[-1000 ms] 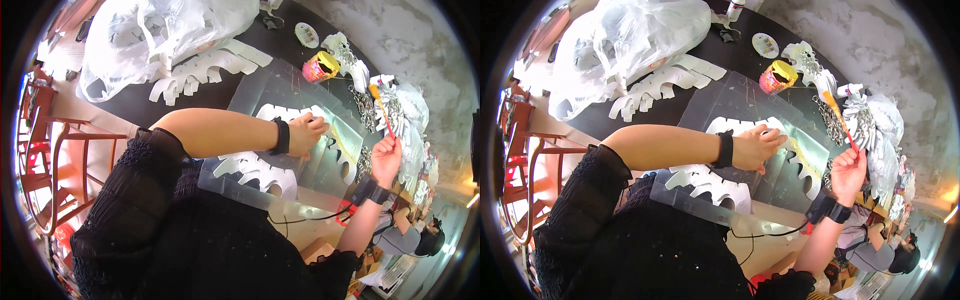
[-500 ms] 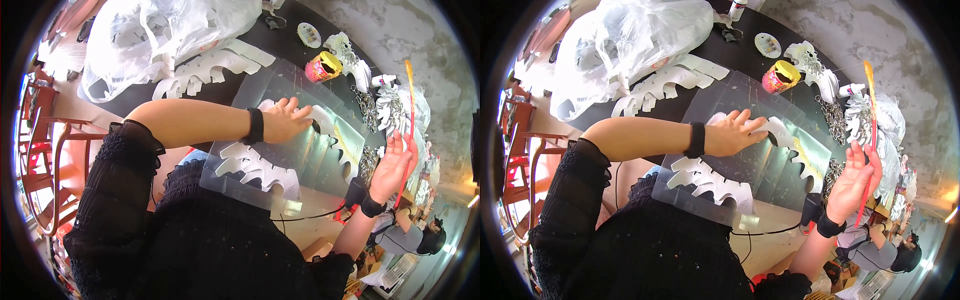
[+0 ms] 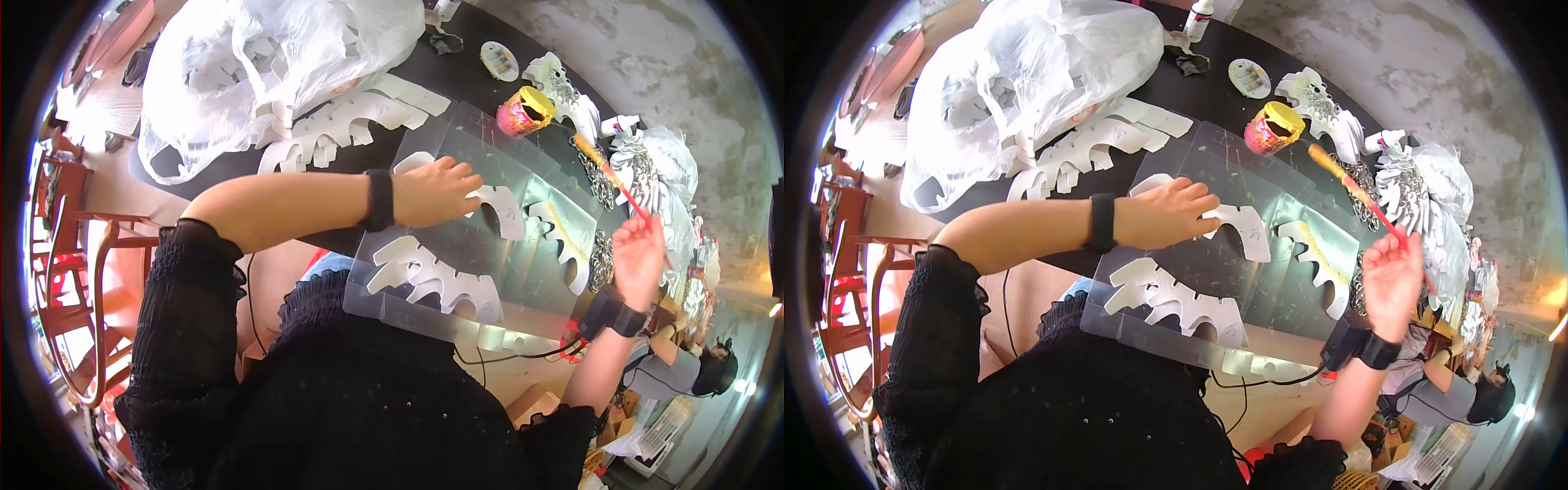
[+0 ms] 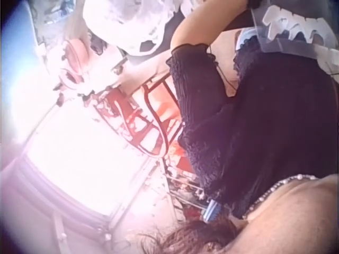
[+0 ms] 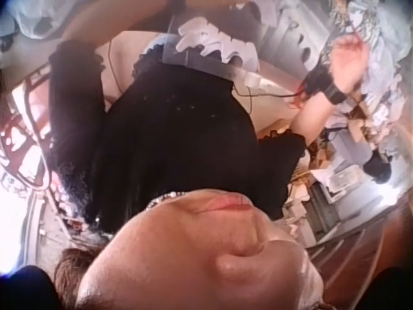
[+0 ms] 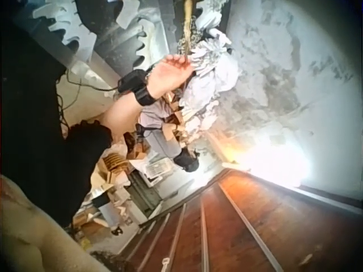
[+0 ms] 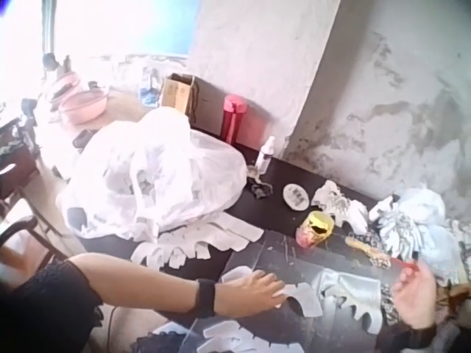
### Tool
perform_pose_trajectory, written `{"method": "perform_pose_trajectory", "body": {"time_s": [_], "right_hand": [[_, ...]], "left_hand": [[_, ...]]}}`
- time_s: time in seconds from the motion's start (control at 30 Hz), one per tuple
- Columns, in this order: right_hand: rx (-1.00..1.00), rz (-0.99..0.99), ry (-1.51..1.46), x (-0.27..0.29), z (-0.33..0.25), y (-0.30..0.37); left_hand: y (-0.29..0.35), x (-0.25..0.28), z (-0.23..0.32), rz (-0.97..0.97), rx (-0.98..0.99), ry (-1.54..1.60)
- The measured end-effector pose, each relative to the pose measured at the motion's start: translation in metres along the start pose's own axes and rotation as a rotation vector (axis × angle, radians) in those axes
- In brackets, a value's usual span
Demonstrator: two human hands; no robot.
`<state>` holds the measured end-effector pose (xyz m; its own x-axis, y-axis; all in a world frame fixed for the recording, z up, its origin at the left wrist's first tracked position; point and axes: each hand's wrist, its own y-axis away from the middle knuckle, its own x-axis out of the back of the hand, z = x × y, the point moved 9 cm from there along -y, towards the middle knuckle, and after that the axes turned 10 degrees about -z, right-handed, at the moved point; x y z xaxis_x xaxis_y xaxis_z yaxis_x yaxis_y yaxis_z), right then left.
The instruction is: Applying glue to white shoe components using a brush and a plastic stencil.
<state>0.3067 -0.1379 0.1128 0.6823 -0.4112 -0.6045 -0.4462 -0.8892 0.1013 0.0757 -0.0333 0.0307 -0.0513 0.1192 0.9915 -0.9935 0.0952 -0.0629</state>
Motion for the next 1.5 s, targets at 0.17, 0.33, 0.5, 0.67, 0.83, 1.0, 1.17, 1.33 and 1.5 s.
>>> {"method": "perform_pose_trajectory", "body": {"time_s": [0.17,0.33,0.5,0.67,0.83,1.0,1.17,1.33,1.5], "right_hand": [[0.049,-0.185,-0.488,-0.026,0.023,-0.014],[0.180,-0.244,-0.445,-0.059,-0.007,-0.008],[0.356,-0.424,-0.343,-0.090,-0.085,0.019],[0.530,-0.528,-0.229,-0.103,-0.158,0.034],[0.394,-0.444,-0.087,-0.098,-0.141,0.016],[0.103,-0.365,-0.119,-0.076,-0.064,0.008],[-0.085,-0.093,0.116,-0.026,0.012,0.015],[-0.159,0.099,0.275,0.010,0.046,0.030],[-0.095,0.005,0.543,0.003,0.055,0.026]], "left_hand": [[0.007,0.010,0.016,0.005,-0.021,0.009],[0.012,0.011,0.020,0.006,-0.006,0.004],[0.019,0.007,0.033,0.021,-0.030,0.018],[0.023,0.011,0.040,0.133,-0.069,-0.033],[0.011,0.002,0.042,0.050,-0.045,0.120],[0.000,0.003,0.037,0.086,-0.013,0.214],[-0.014,-0.012,0.032,0.123,0.014,0.201],[-0.015,-0.018,0.038,0.037,0.026,0.218],[-0.017,-0.019,0.041,-0.001,0.041,0.178]]}}
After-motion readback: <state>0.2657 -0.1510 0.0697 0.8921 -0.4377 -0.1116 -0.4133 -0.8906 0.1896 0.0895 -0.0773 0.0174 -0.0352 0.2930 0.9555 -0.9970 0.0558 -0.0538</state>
